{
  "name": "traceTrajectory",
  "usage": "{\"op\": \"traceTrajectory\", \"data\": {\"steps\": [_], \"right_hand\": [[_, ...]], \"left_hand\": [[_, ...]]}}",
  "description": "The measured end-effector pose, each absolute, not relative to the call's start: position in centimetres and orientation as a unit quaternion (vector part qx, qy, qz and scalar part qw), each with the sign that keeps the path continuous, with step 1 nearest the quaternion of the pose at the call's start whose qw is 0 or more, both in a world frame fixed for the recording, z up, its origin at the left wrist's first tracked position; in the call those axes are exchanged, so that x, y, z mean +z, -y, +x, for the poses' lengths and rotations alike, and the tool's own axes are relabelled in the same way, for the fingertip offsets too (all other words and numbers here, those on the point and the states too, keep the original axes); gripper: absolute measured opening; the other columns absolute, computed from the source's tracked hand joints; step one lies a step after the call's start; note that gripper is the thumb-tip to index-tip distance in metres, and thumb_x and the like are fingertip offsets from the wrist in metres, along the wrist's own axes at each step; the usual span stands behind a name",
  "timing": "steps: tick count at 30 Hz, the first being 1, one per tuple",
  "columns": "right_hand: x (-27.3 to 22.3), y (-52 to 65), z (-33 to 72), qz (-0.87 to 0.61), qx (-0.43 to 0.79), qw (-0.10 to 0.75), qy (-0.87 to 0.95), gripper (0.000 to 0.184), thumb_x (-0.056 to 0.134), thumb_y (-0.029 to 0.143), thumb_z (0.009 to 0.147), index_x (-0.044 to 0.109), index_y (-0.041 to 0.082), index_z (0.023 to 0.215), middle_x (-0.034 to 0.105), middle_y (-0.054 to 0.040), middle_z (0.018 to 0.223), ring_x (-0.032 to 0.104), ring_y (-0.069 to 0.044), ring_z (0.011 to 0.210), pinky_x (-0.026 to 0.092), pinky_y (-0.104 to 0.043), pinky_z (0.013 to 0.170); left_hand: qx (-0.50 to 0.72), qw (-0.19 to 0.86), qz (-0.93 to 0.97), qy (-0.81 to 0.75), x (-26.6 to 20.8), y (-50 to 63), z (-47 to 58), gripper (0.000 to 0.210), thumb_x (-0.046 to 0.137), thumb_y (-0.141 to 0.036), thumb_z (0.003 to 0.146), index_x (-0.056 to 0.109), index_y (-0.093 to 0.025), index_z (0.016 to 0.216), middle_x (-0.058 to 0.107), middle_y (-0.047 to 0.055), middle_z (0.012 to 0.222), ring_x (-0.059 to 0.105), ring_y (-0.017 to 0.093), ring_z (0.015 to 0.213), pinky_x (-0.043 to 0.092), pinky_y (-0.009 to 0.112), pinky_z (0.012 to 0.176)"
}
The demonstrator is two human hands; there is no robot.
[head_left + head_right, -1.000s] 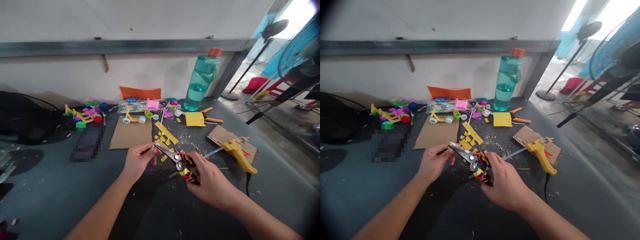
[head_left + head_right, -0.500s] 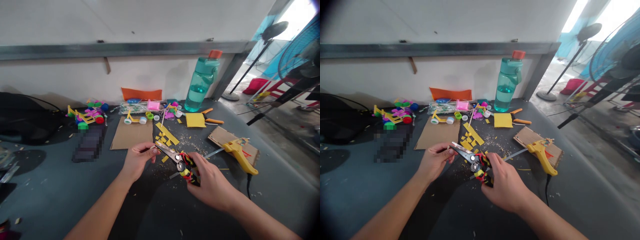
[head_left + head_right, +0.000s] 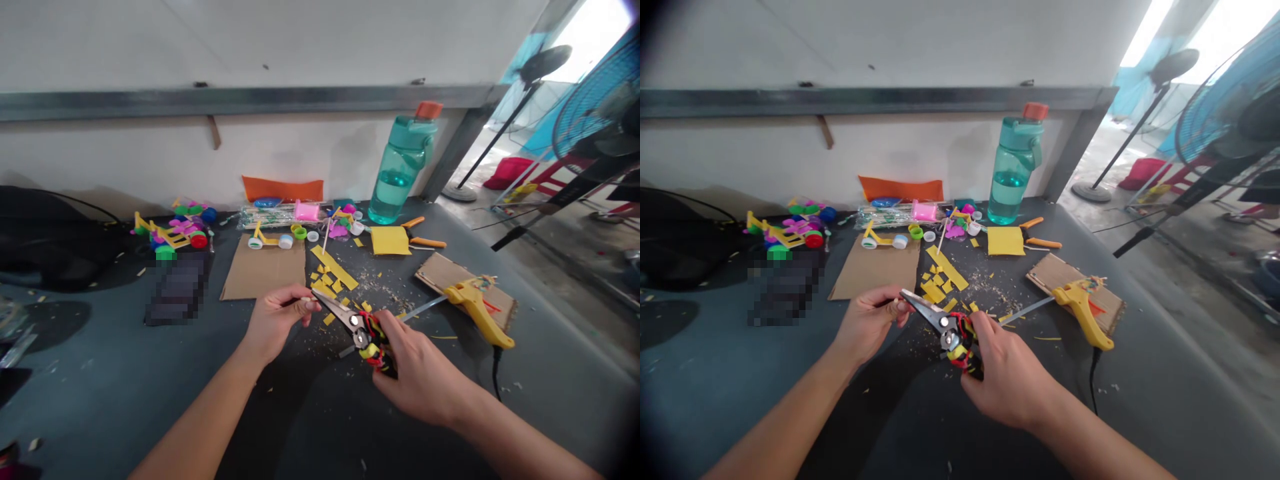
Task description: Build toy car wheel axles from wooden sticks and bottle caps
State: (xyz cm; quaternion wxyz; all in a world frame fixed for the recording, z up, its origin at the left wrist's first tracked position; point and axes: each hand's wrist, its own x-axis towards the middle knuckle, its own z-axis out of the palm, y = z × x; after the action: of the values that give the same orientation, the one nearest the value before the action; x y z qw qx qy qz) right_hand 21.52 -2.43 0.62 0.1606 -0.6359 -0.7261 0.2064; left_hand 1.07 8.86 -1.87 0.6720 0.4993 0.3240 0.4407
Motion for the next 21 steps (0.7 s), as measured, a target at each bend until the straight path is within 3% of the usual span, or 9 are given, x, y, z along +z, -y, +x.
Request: {"op": "traceTrajectory", "data": {"steps": [10,21], "right_hand": [[0.16,2.02,21.56,-0.634,0.154,0.158,0.741,0.051,0.053,0.025,0.066,0.040,0.015,0.114,0.059,-0.0130,0.097,0.061,-0.027,0.080,0.041,-0.035,0.066],[0.81,2.30,21.24,-0.624,0.206,0.124,0.743,0.043,0.050,0.023,0.066,0.038,0.017,0.107,0.059,-0.0078,0.086,0.058,-0.024,0.073,0.035,-0.032,0.063]], "left_hand": [[0.433,0.679,0.506,-0.308,-1.78,-8.94,0.93,0.010,0.073,-0.025,0.070,0.072,-0.017,0.074,0.064,0.001,0.064,0.049,0.008,0.051,0.038,0.021,0.047],[0.412,0.661,0.553,-0.298,-1.92,-9.30,0.34,0.007,0.070,-0.025,0.074,0.072,-0.019,0.078,0.061,0.000,0.065,0.050,0.008,0.054,0.039,0.022,0.051]]}}
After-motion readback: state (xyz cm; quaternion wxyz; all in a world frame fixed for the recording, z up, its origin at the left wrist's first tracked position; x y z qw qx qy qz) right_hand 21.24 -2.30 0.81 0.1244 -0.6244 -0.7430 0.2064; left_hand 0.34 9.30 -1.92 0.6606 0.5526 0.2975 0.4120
